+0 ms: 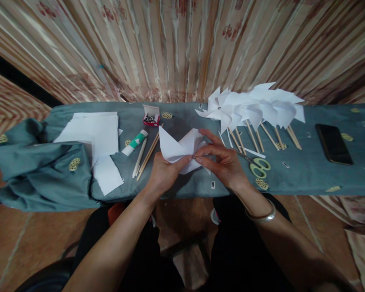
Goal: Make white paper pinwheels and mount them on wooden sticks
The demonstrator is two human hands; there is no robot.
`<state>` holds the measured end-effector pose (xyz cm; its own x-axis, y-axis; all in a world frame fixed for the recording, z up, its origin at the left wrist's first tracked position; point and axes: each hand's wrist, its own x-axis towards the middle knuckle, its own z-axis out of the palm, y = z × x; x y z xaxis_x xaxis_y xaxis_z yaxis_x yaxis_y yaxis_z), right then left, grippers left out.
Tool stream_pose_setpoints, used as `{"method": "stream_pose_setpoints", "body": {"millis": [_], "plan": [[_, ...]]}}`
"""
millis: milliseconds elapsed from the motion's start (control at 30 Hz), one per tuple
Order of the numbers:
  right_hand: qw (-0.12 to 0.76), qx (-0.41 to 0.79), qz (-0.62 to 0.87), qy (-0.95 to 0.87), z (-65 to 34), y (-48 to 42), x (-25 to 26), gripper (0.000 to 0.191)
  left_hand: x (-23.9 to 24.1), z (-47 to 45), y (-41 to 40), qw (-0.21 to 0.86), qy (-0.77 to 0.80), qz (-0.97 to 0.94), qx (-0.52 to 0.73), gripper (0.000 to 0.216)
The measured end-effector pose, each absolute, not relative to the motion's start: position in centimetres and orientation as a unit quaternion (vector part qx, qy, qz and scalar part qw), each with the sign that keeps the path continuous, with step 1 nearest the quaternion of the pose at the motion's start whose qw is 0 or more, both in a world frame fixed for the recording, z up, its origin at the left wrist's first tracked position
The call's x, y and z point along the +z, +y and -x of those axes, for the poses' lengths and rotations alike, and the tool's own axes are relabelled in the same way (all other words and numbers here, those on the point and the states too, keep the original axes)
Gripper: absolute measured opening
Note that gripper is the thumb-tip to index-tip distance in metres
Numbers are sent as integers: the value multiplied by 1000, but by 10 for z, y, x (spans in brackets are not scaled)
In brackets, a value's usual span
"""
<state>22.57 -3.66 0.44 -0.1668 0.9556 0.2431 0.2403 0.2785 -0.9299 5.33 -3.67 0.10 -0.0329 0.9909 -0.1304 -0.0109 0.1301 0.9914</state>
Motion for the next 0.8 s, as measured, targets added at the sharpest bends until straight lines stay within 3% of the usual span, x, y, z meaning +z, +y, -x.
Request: {"method": "stream_pose_setpoints", "body": {"millis": [800], "plan": [[439, 389, 460, -667, -225, -37, 2, 2, 4, -50, -40, 528, 538, -467, 462, 34]]}}
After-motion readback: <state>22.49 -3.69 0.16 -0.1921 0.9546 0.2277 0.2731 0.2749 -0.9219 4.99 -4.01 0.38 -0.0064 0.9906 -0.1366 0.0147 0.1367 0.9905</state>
